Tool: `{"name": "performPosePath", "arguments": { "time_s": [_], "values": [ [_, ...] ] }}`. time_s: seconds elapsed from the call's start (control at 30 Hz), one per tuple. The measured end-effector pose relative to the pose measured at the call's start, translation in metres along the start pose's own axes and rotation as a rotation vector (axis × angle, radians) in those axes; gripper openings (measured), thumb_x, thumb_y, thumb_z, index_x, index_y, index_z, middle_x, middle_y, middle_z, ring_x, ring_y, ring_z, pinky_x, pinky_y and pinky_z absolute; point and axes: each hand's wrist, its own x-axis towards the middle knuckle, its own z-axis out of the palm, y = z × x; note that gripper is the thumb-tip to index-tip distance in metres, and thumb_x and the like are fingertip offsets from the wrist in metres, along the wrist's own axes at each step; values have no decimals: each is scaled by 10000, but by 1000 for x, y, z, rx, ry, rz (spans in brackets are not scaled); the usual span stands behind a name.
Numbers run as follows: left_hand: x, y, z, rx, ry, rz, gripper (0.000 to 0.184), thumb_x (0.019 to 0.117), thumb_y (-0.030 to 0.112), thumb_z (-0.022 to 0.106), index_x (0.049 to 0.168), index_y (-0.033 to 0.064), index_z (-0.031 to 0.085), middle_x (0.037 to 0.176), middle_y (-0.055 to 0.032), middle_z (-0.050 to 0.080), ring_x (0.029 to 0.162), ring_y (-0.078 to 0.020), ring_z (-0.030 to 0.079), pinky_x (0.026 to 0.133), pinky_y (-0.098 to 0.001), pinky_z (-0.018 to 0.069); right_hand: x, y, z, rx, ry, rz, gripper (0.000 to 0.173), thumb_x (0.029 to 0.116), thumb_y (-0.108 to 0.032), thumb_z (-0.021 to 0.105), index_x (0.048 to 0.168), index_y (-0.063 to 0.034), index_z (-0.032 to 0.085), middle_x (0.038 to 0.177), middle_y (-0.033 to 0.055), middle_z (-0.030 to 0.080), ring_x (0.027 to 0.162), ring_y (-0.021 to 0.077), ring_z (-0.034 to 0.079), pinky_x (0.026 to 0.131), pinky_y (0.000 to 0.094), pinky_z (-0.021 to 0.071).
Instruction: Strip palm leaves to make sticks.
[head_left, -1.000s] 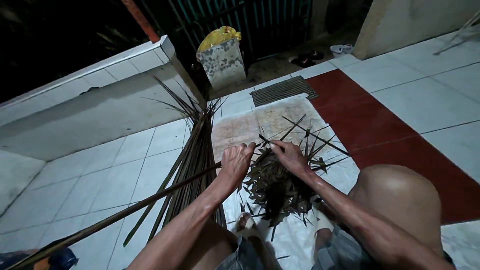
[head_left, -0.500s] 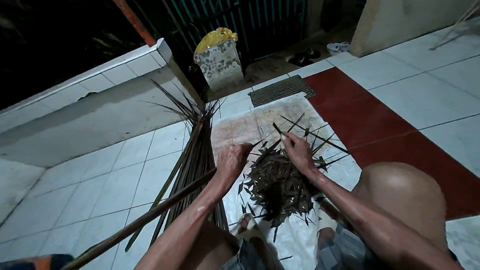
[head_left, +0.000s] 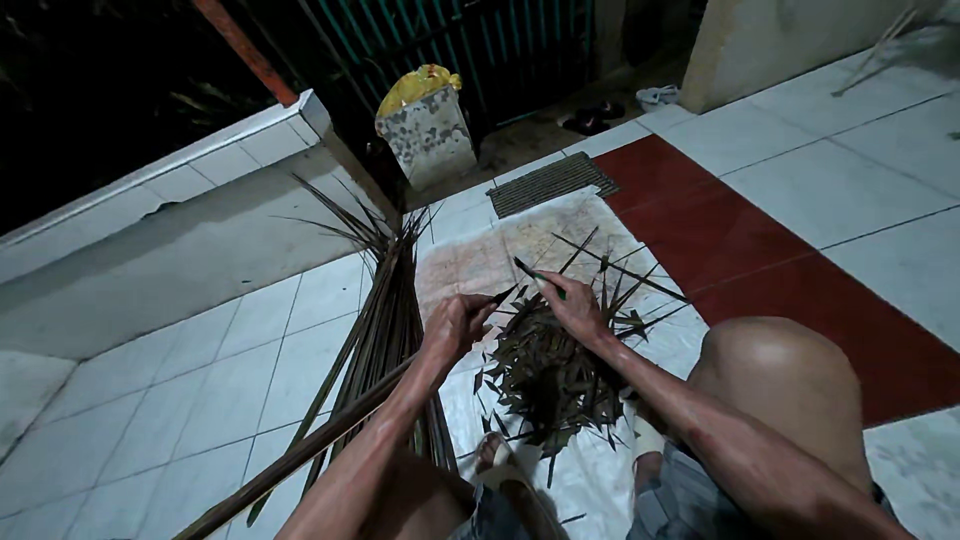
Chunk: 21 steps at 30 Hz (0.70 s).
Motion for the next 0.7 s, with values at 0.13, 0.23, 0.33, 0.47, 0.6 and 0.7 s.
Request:
{"name": "performPosePath", "arguments": {
  "time_s": [0.13,0.23,0.33,0.47,0.6,0.7],
  "values": [
    [-2,-4,-3,5,2,-2,328,1077,395,536,1224,186,740,732,13,707,546,-91,628,576,-303,560,11,11,-11,-8,106,86,394,1089,-397,484,1350,-170,672,967,154,725,850,341,684,795,587,531],
    [-1,-5,-5,6,30,-14,328,1077,389,538,1214,176,746,753,3,719,566,-100,638,603,-311,567,11,9,-17,81,139,32,401,1088,-397,490,1343,-139,661,852,136,675,691,285,626,674,526,533],
    [-2,1,-1,-21,84,30,294,1064,324,577,1161,113,758,821,-61,736,663,-172,689,686,-404,604,-2,-7,-19,296,-72,39,399,1087,-368,509,1432,-185,588,828,52,631,614,139,524,586,345,483],
    [-5,4,8,20,153,152,257,1052,290,598,1100,107,772,912,-87,746,809,-228,714,780,-479,600,-10,-22,-7,559,-245,61,380,1081,-321,509,1440,-220,577,798,-29,591,540,47,468,482,203,421],
    [-3,9,10,-2,127,178,257,1060,288,586,1092,116,774,873,-69,736,781,-217,697,732,-471,588,-8,-24,-3,620,-212,43,326,1071,-366,518,1314,-176,623,778,-67,570,536,28,483,486,190,447],
    [-6,11,10,-34,88,155,273,1069,283,569,1106,94,762,871,-92,733,761,-231,701,712,-467,595,-8,-26,0,609,-174,45,274,1071,-354,523,1242,-173,637,782,-85,586,548,13,493,494,171,441]
  ]
}}
